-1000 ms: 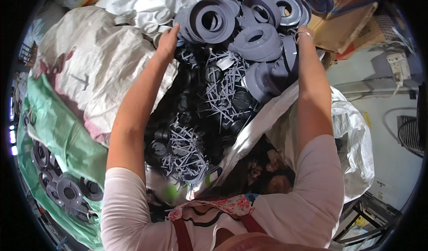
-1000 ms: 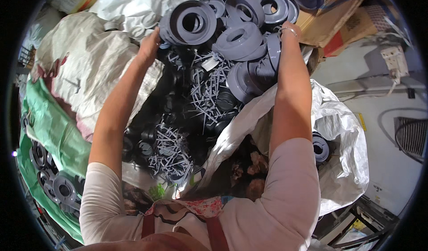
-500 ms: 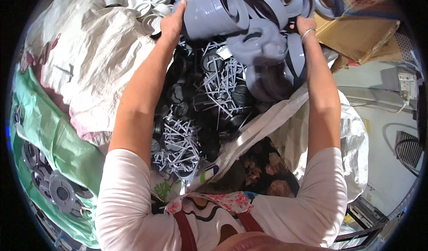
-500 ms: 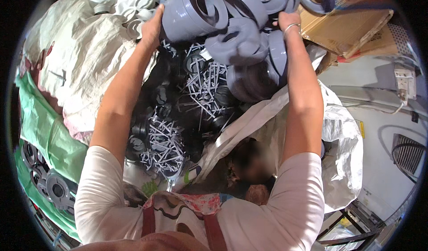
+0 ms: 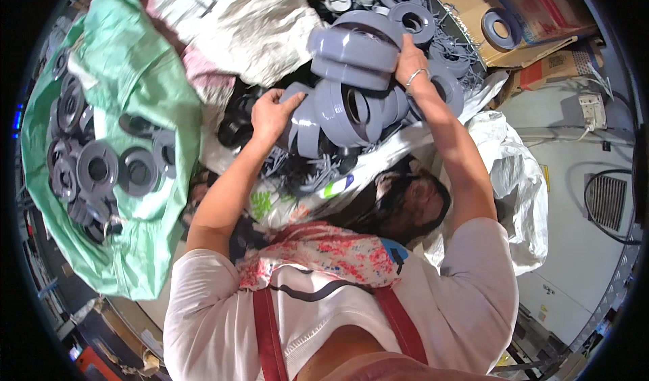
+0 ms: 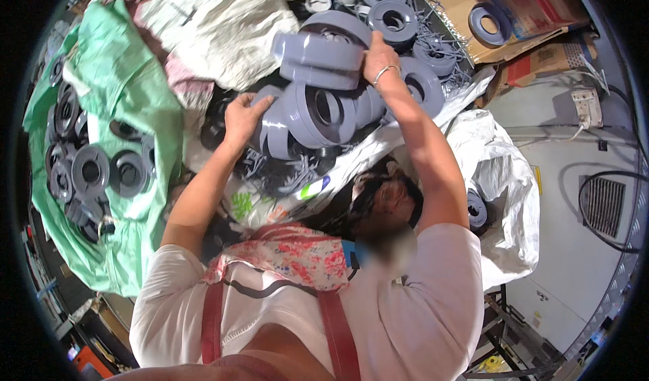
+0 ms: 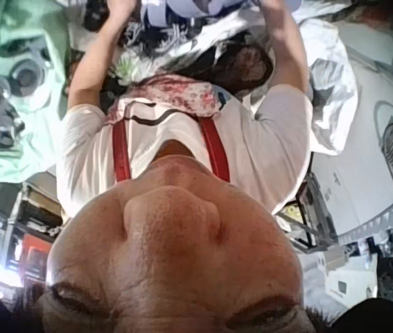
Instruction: The person sorts gray plastic wheel components from one bag to another by hand, picking them up from a pile and placing them into a green bag.
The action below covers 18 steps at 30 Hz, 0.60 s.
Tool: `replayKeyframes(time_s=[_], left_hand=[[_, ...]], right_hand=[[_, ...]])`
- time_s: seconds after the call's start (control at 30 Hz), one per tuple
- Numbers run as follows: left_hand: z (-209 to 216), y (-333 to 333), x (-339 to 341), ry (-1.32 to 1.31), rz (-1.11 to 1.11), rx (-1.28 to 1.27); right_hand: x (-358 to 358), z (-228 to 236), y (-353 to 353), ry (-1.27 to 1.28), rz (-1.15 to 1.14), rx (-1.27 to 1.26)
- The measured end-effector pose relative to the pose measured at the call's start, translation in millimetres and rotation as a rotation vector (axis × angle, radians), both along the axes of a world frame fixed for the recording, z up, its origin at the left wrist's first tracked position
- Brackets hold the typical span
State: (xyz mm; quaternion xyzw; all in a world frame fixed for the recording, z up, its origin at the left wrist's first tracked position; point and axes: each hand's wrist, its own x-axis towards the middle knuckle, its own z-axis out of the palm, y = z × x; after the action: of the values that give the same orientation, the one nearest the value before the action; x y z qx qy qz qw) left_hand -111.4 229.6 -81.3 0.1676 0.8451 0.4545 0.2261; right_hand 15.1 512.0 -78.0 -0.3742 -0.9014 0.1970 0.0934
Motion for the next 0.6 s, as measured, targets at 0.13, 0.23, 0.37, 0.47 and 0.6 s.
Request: replayKeyframes(time_s=[0.13, 0.23, 0.37, 0.47, 0.6], left_hand=[[-11, -66, 31, 0.117, -0.075, -0.141], [-24, -87, 37, 0.346, -0.095, 0.001], [-15, -118, 31, 0.011, 0.138, -0.005], [-14, -138, 38, 0.204, 0.212, -0.008], [4, -147, 54, 0.328, 0.217, 0.035]], right_hand=[[-16, 18, -73, -0.052, 0.087, 0.025], [-25, 10, -68, -0.196, 0.093, 0.095], [-18, 36, -118, 0.087, 0.185, 0.37], [6, 62, -200, 0.437, 0.449, 0.277], [38, 33, -295, 0.187, 0.7, -0.096]])
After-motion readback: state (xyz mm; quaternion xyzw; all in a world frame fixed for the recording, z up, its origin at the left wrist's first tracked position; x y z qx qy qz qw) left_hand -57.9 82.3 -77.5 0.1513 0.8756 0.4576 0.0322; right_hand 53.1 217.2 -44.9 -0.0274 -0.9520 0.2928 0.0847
